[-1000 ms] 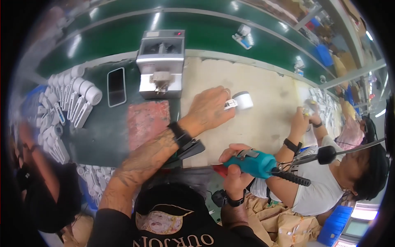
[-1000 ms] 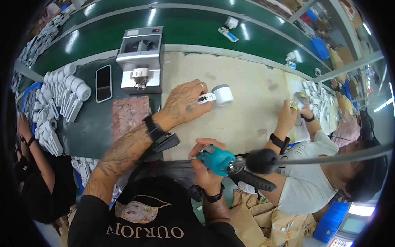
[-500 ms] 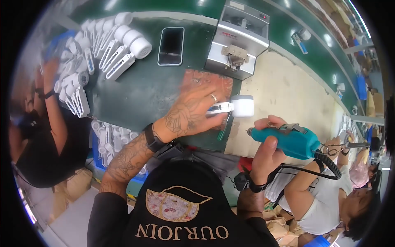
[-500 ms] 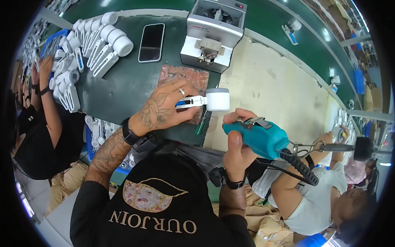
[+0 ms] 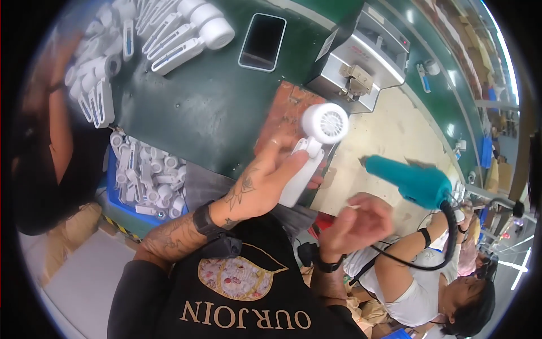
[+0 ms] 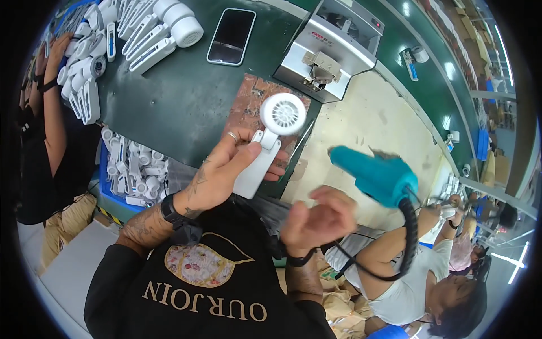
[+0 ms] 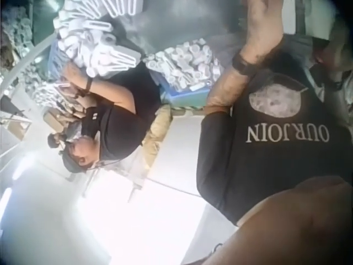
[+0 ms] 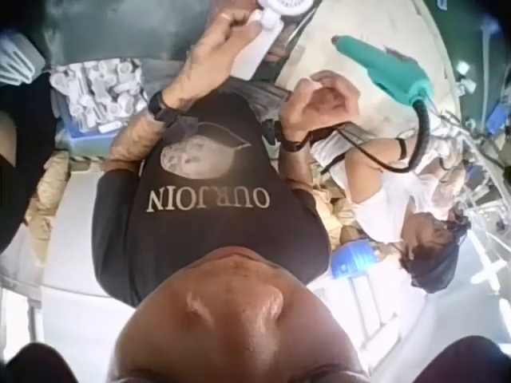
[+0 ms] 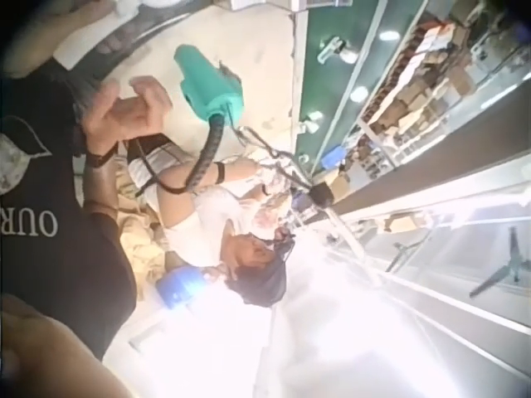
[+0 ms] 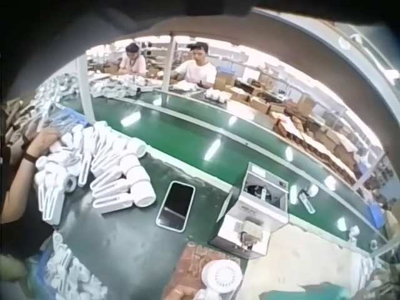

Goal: The person picks up a fan, uses a power screwdriver on it, and sets it aside. They then pick up another fan, use a screwdriver to pry open the handle, snap a cover onto it, and use the power screwdriver on it before setting it aside.

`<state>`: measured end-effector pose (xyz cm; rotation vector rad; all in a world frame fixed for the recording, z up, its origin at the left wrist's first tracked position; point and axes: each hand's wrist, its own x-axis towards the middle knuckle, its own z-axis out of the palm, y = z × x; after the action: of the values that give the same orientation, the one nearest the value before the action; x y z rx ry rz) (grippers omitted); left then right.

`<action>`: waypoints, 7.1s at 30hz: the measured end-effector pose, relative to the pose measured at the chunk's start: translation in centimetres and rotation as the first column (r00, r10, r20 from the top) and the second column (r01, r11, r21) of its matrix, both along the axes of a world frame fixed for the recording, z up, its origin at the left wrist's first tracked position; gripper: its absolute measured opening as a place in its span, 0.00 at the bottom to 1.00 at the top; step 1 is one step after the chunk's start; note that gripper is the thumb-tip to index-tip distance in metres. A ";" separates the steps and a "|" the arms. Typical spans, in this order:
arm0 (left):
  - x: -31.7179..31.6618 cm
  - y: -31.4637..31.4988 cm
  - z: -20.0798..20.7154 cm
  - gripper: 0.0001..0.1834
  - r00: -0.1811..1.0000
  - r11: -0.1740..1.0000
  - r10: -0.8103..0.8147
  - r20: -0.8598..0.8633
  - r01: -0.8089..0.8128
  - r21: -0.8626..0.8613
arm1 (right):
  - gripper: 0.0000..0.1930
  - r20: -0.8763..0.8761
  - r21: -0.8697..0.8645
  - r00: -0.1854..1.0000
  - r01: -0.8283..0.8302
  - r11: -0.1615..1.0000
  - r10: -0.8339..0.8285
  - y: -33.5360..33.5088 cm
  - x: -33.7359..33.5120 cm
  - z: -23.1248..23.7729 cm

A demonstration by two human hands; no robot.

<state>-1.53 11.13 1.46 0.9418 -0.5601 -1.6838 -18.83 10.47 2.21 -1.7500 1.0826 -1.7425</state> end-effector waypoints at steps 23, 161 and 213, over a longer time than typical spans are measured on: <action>-1.9 1.0 0.0 0.22 0.648 0.957 0.233 -0.725 -0.020 0.290 | 0.40 -0.362 0.292 0.929 0.036 0.956 0.076 2.2 1.8 1.8; -2.4 2.4 -0.9 0.25 0.916 0.985 0.175 -0.361 -0.156 0.080 | 0.19 -0.120 0.440 0.959 -0.179 0.880 0.255 1.3 1.6 0.4; -3.2 2.5 -0.6 0.31 0.869 0.964 0.233 -0.437 -0.148 0.220 | 0.26 -0.566 0.405 0.793 0.028 0.914 0.226 0.6 3.2 2.4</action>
<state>-4.75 13.63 0.84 0.6588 0.0073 -1.7158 -15.63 11.10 4.60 -2.0860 1.4356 -0.7993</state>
